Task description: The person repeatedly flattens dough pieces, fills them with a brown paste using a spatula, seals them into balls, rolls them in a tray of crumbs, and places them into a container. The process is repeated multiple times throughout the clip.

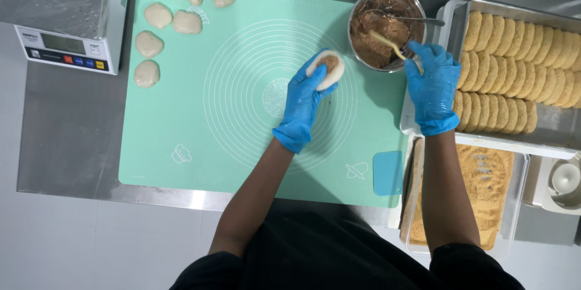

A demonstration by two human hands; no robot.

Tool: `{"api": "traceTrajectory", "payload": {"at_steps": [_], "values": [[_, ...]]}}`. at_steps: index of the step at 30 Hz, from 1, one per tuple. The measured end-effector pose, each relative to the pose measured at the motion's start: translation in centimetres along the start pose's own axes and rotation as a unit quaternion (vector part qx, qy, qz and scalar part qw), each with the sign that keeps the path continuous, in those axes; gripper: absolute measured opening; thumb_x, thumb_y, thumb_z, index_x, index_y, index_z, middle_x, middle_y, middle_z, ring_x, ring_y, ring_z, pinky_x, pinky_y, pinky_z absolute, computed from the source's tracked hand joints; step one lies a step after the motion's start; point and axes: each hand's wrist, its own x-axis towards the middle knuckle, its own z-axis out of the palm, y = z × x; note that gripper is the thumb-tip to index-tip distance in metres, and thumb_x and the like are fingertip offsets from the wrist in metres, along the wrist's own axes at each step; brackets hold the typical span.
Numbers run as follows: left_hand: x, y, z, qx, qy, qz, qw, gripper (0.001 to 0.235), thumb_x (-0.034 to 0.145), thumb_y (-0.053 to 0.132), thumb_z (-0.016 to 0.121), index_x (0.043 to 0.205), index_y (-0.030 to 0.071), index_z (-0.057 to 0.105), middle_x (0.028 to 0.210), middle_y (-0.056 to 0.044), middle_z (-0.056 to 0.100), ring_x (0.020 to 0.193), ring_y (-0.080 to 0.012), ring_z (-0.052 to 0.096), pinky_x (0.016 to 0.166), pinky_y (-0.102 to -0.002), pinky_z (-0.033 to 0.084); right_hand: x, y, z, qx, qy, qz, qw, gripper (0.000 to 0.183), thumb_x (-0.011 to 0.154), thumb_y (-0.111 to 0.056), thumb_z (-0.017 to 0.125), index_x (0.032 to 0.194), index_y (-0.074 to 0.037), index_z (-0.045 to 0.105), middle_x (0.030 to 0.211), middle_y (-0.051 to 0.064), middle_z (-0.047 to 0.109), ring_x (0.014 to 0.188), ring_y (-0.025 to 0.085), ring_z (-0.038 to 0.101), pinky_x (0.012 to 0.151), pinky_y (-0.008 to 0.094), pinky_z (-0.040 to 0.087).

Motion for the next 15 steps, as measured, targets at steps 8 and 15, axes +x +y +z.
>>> {"api": "traceTrajectory", "payload": {"at_steps": [8,15], "values": [[-3.1,2.6,-0.1,0.066,-0.114,0.017,0.991,0.045,0.106,0.020,0.058,0.146,0.001,0.058,0.139,-0.010,0.065,0.128,-0.0197,0.064,0.109,-0.035,0.055,1.7,-9.1,1.3,0.515,-0.210,0.183,0.811,0.041,0.097,-0.015,0.068,0.136,-0.006,0.061,0.122,0.004,0.067,0.114,0.014,0.062,0.100,0.028,0.048],[-4.0,3.3,-0.1,0.095,-0.076,0.013,0.993,0.045,0.106,0.023,0.059,0.145,0.001,0.059,0.139,-0.011,0.064,0.124,-0.0224,0.065,0.102,-0.037,0.059,0.4,-8.7,1.4,0.601,-0.214,0.283,0.717,0.025,0.101,-0.015,0.066,0.122,-0.003,0.071,0.110,0.004,0.070,0.099,0.013,0.060,0.093,0.028,0.050]]}}
